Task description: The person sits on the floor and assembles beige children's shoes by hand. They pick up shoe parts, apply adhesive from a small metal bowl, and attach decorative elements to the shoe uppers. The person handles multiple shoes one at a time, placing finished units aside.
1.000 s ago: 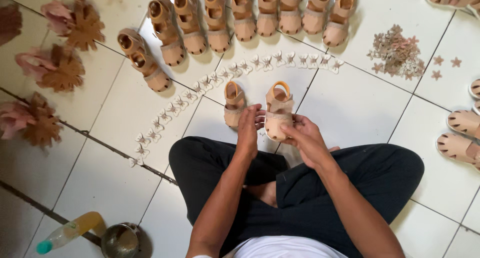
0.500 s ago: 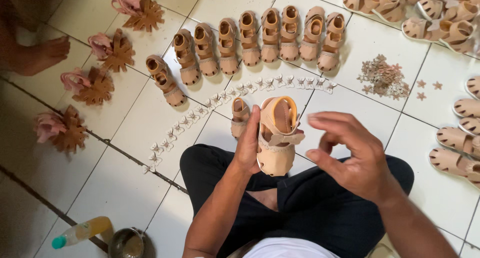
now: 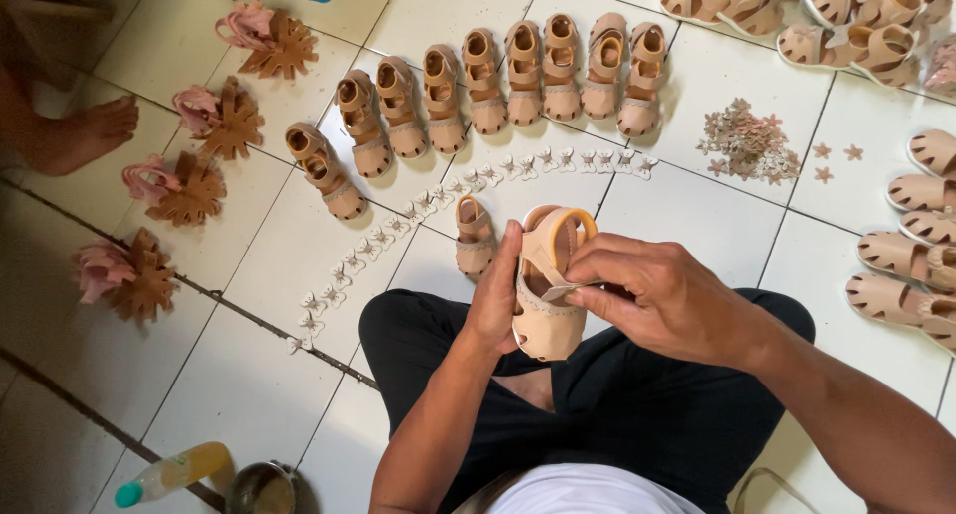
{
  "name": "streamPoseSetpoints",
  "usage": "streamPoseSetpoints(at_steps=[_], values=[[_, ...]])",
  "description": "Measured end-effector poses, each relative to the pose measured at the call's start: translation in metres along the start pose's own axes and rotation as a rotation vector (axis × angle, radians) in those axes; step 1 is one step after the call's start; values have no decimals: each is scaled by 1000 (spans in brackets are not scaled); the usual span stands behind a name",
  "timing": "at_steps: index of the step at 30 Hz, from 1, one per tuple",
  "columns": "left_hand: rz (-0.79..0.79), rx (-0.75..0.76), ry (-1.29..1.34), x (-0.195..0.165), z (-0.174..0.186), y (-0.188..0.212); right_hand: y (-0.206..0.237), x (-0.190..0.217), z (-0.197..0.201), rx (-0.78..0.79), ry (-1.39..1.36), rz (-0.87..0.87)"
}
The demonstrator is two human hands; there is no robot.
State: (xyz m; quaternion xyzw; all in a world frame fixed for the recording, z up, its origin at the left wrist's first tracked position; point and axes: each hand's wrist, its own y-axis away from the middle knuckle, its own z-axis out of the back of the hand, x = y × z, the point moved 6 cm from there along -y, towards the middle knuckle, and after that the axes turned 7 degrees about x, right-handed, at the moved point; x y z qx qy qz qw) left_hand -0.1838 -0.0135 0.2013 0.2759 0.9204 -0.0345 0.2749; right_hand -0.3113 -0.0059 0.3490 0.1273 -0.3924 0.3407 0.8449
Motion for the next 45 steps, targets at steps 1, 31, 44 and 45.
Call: streamPoseSetpoints(at_steps=[1, 31, 44, 45], values=[[9, 2, 11, 2, 0, 1, 1, -2, -2, 10, -20, -30], [5, -119, -67, 21, 26, 6, 20, -28, -31, -137, -119, 32], [-133, -216, -56, 23, 38, 8, 33, -50, -51, -522, -323, -97], [-137, -228, -58, 24, 39, 7, 32, -58, -56, -538, -425, -146]])
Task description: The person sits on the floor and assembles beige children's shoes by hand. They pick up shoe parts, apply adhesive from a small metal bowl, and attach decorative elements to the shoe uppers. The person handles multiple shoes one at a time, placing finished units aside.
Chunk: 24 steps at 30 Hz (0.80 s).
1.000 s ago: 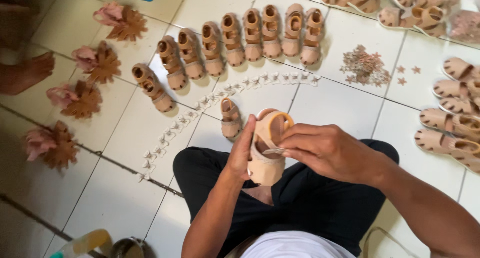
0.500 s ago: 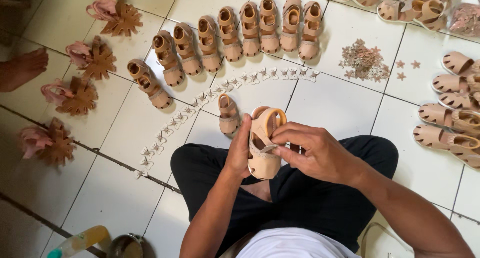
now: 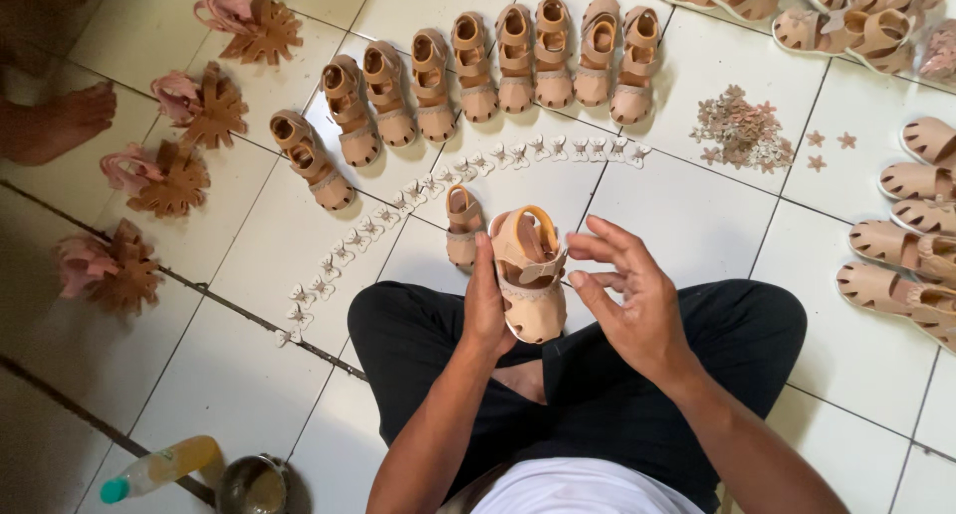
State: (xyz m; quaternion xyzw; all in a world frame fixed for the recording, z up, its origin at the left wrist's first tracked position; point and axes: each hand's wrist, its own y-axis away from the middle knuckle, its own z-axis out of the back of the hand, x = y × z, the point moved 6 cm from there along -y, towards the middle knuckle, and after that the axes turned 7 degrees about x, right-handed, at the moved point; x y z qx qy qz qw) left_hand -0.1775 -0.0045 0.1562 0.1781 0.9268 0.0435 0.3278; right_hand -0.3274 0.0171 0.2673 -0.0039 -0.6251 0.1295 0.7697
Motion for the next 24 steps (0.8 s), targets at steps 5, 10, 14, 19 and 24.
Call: streamPoseSetpoints(at_steps=[5, 10, 14, 19, 24], values=[[0, -50, -56, 6, 10, 0, 9, -30, -6, -18, -245, -140], [-41, -197, -197, 10, 21, -1, 10, -39, -7, -26, -257, -122], [-82, -333, -571, 12, 22, 4, 0, -38, -15, -32, -107, -53], [-262, -233, -596, 9, 23, 4, -2, -42, -17, -83, 65, -103], [-151, -185, -242, 21, 34, -6, 3, -42, -17, -78, 69, -84]])
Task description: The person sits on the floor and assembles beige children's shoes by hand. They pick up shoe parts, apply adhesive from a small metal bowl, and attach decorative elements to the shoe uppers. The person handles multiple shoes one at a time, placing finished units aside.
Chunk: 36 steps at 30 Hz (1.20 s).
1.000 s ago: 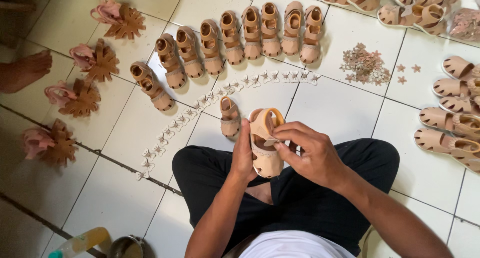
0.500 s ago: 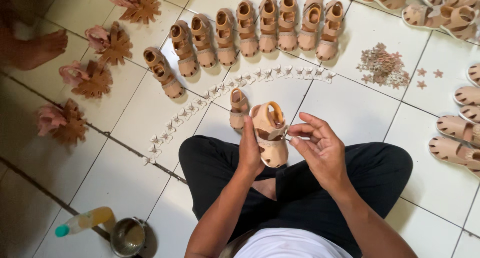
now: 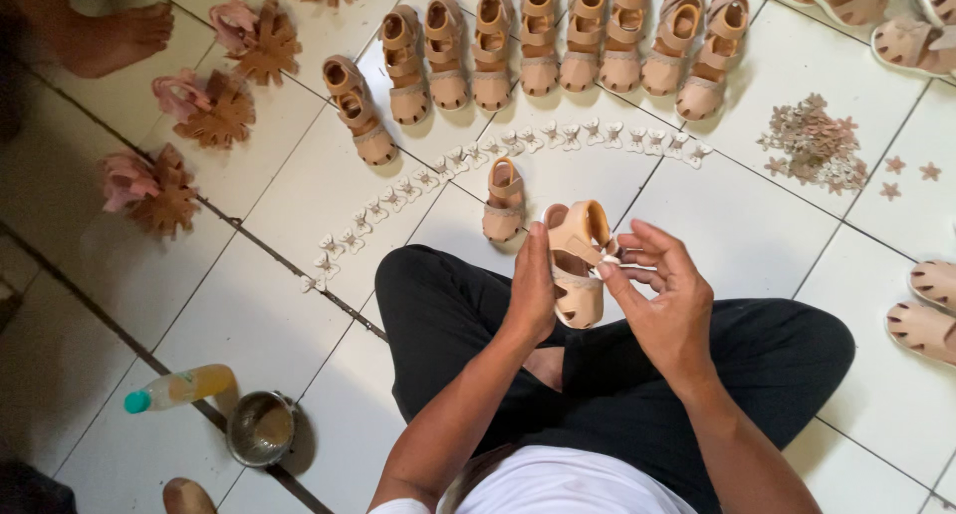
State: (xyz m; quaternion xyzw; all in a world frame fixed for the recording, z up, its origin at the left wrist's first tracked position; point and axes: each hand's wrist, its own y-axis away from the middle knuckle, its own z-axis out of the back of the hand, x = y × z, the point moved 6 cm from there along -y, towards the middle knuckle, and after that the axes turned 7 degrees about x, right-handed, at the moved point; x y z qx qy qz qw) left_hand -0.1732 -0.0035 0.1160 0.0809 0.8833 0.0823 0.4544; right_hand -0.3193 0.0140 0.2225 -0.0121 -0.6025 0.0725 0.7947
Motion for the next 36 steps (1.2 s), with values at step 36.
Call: streamPoseSetpoints(at_steps=[36], values=[[60, 73, 33, 3, 2, 11, 20, 7, 13, 118, -283, -32]])
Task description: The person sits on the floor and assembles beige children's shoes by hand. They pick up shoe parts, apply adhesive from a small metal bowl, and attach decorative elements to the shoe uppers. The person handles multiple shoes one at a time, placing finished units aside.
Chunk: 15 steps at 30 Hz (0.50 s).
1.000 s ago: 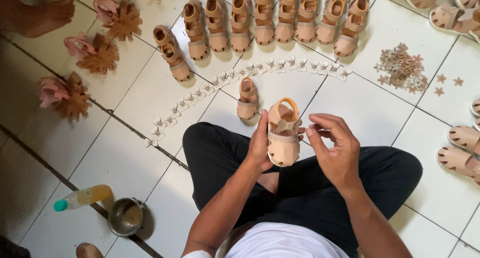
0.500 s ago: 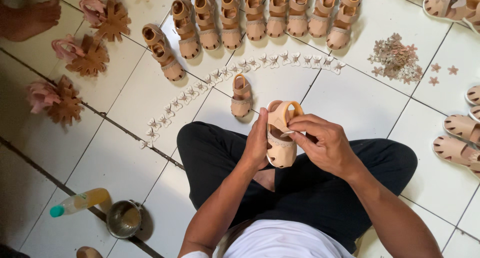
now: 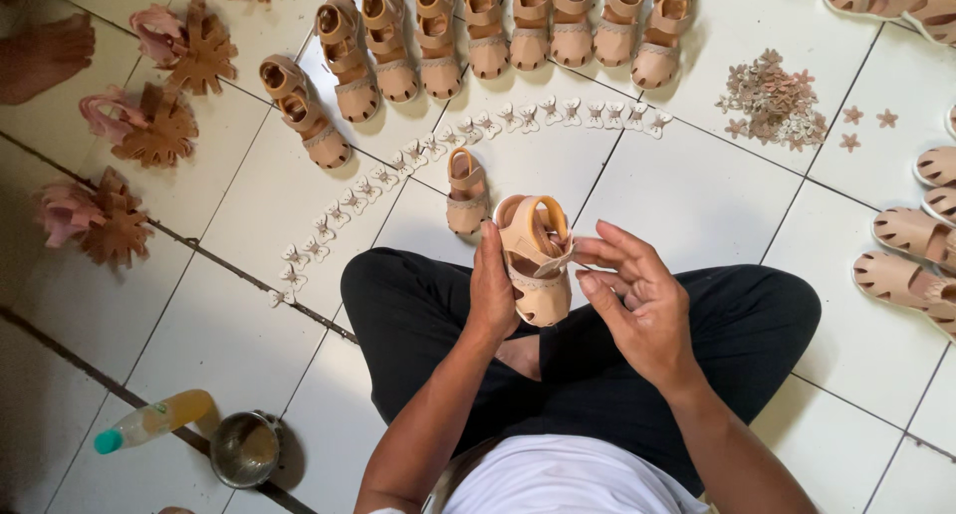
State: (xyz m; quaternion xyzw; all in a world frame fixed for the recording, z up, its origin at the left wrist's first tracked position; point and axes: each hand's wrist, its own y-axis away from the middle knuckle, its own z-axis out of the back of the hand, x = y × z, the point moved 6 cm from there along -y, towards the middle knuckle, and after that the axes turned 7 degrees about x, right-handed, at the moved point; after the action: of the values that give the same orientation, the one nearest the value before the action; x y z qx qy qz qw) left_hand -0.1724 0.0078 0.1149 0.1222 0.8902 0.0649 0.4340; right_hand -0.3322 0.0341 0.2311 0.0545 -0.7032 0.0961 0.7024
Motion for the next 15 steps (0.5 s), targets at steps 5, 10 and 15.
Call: streamPoseSetpoints(at_steps=[5, 10, 15], values=[[55, 57, 129, 12, -5, -4, 10, -9, 2, 9, -16, -15], [182, -137, 252, 31, 20, -13, 22, -35, 12, -75, 109, 1], [21, -100, 385, -3, 92, 4, 28, -99, 22, -35, 34, -73]])
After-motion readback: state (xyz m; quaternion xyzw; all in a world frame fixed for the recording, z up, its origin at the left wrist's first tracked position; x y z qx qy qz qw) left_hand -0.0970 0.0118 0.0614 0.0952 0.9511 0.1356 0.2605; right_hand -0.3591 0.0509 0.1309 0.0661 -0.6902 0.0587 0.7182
